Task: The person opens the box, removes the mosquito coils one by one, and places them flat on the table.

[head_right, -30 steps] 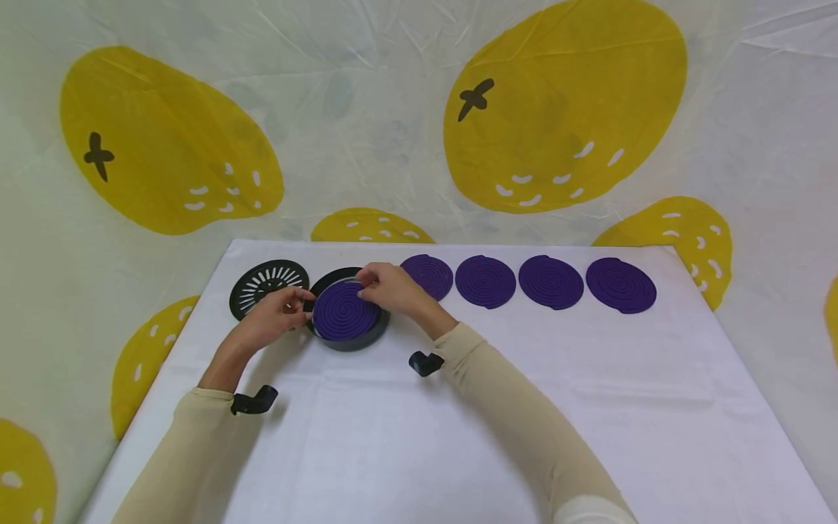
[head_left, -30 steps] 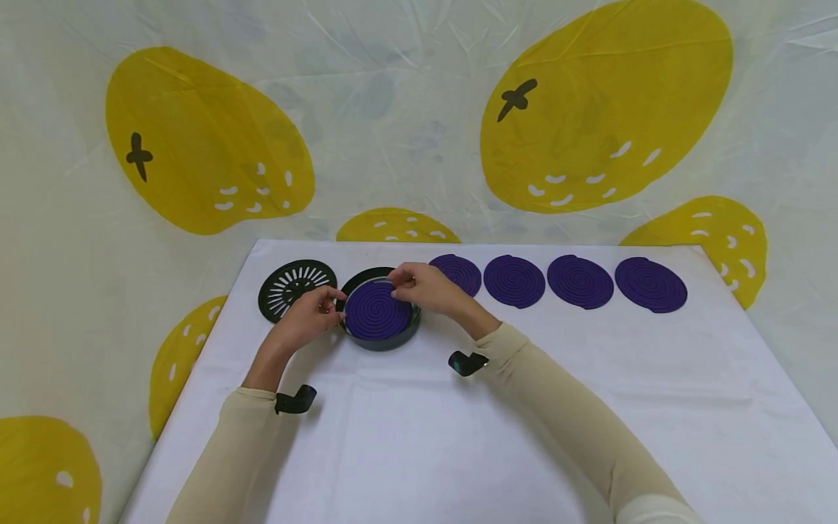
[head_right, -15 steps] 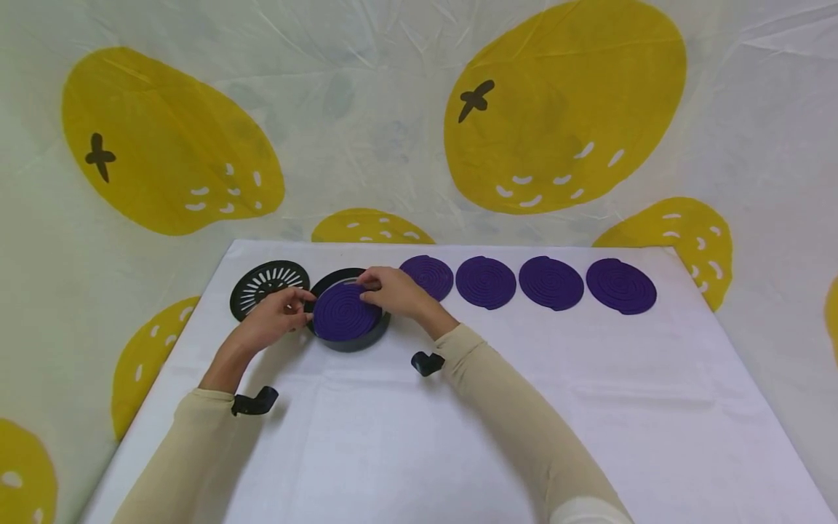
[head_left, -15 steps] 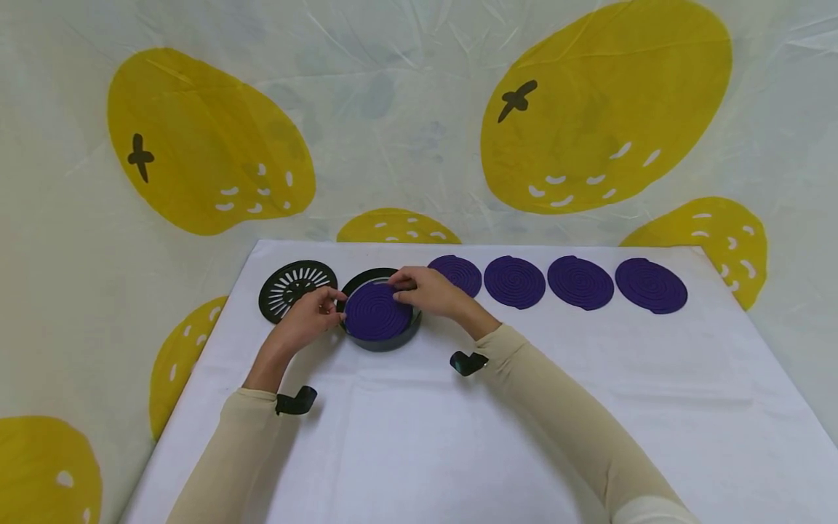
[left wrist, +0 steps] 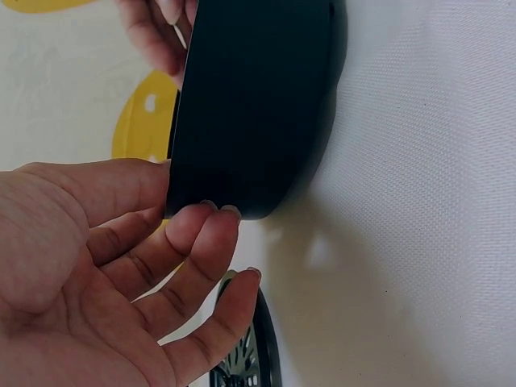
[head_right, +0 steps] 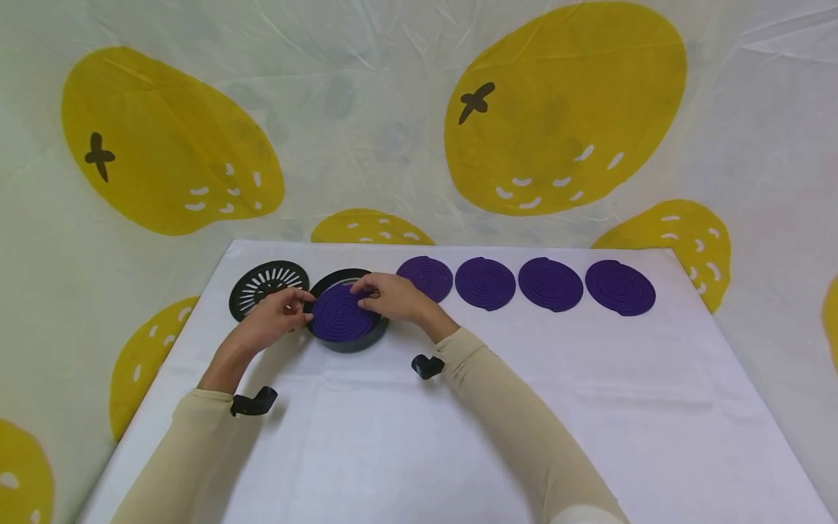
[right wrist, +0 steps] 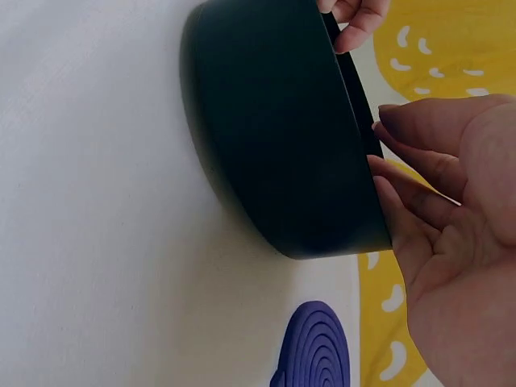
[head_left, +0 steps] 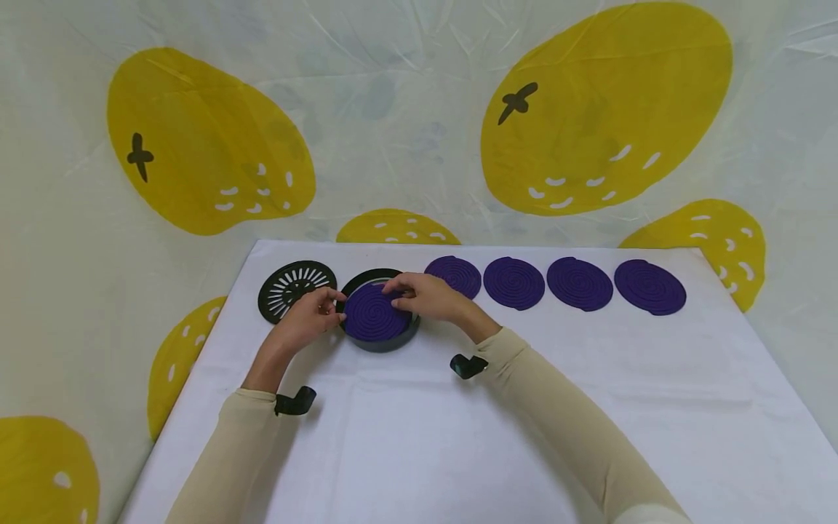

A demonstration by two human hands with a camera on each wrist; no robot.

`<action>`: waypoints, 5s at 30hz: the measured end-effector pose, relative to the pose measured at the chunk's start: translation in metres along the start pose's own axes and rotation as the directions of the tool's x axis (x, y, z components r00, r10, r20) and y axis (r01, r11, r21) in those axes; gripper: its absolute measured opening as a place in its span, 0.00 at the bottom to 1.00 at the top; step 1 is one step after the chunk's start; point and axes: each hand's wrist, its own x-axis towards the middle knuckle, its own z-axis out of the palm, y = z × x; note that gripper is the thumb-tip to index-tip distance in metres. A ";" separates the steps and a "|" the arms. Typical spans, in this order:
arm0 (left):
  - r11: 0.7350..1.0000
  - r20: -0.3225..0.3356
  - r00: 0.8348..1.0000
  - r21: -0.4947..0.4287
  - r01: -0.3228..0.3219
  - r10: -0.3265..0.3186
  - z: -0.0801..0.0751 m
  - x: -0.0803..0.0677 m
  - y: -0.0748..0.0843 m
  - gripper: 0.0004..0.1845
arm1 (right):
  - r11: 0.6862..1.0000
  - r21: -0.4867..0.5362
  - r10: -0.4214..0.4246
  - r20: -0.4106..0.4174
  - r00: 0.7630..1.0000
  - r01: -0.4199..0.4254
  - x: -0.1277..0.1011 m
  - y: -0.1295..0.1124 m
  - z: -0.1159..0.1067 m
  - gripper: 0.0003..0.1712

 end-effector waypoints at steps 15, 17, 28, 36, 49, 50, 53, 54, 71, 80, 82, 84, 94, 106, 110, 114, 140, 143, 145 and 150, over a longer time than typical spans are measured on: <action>1.000 0.006 1.000 -0.015 -0.011 0.011 -0.001 0.001 0.000 0.19 | 1.000 0.015 0.002 -0.010 1.000 -0.002 -0.003 -0.002 0.002 0.16; 1.000 0.008 1.000 -0.016 -0.009 0.009 -0.001 0.001 -0.001 0.19 | 1.000 0.003 0.001 -0.012 1.000 -0.001 -0.003 -0.001 0.002 0.16; 1.000 0.005 1.000 -0.005 0.002 -0.002 0.001 0.002 -0.001 0.18 | 0.983 0.186 0.001 -0.025 1.000 0.004 0.006 0.003 -0.001 0.17; 1.000 0.003 1.000 0.012 -0.002 0.002 0.000 0.000 0.002 0.18 | 0.944 0.328 0.075 -0.114 0.991 -0.034 0.006 0.003 0.000 0.16; 1.000 0.005 1.000 0.023 -0.019 0.019 -0.002 0.002 0.002 0.18 | 0.934 0.356 0.093 -0.224 0.970 -0.007 0.008 -0.004 0.006 0.18; 1.000 0.005 1.000 0.023 -0.017 0.017 -0.002 0.002 0.002 0.18 | 0.941 0.338 0.092 -0.229 0.969 -0.010 0.008 -0.005 0.007 0.18; 1.000 0.007 1.000 0.028 -0.014 0.014 -0.002 0.003 0.002 0.18 | 0.960 0.278 0.090 -0.242 0.966 -0.020 0.008 -0.007 0.010 0.18; 1.000 0.008 1.000 0.027 -0.015 0.015 -0.002 0.003 0.002 0.18 | 0.966 0.258 0.089 -0.243 0.966 -0.024 0.008 -0.008 0.010 0.17; 1.000 0.007 1.000 0.021 -0.023 0.023 -0.002 0.002 0.001 0.18 | 0.954 0.280 0.156 -0.146 0.977 -0.111 -0.001 -0.016 0.001 0.15; 0.999 0.003 1.000 0.028 -0.027 0.027 -0.002 0.002 0.000 0.18 | 0.961 0.257 0.147 -0.173 0.974 -0.099 -0.009 -0.010 -0.007 0.14; 0.999 0.006 0.999 0.027 -0.031 0.031 -0.002 0.002 0.001 0.18 | 0.959 0.264 0.150 -0.175 0.973 -0.101 -0.011 -0.008 -0.009 0.14; 0.999 0.007 0.999 0.026 -0.034 0.034 -0.002 0.002 0.001 0.18 | 0.952 0.289 0.160 -0.173 0.972 -0.105 -0.014 -0.007 -0.010 0.14; 0.999 0.006 1.000 0.036 -0.027 0.027 -0.003 0.002 0.002 0.19 | 0.920 0.373 0.197 -0.183 0.963 -0.118 -0.024 -0.002 -0.021 0.15; 1.000 0.013 1.000 0.022 -0.010 0.010 -0.002 0.000 0.004 0.19 | 0.913 0.385 0.211 -0.166 0.963 -0.134 -0.041 0.003 -0.032 0.14; 1.000 0.011 1.000 0.019 -0.011 0.011 -0.002 0.000 0.004 0.19 | 0.915 0.378 0.209 -0.156 0.965 -0.137 -0.047 0.004 -0.035 0.15; 1.000 0.007 1.000 0.023 -0.010 0.010 -0.003 0.000 0.003 0.19 | 0.925 0.358 0.195 -0.163 0.967 -0.126 -0.053 0.003 -0.037 0.15; 1.000 0.028 1.000 0.019 0.007 -0.007 -0.004 0.002 0.005 0.20 | 0.893 0.414 0.255 -0.146 0.956 -0.175 -0.108 0.018 -0.044 0.21; 1.000 0.032 0.999 0.014 0.003 -0.003 -0.005 0.001 0.006 0.20 | 0.887 0.422 0.268 -0.140 0.953 -0.187 -0.113 0.022 -0.044 0.19; 1.000 0.035 0.999 0.008 -0.001 0.001 -0.006 0.001 0.006 0.20 | 0.884 0.426 0.272 -0.135 0.953 -0.192 -0.116 0.024 -0.044 0.18; 1.000 0.039 0.999 -0.001 -0.001 0.001 -0.007 0.001 0.008 0.20 | 0.885 0.426 0.264 -0.131 0.955 -0.186 -0.124 0.028 -0.043 0.15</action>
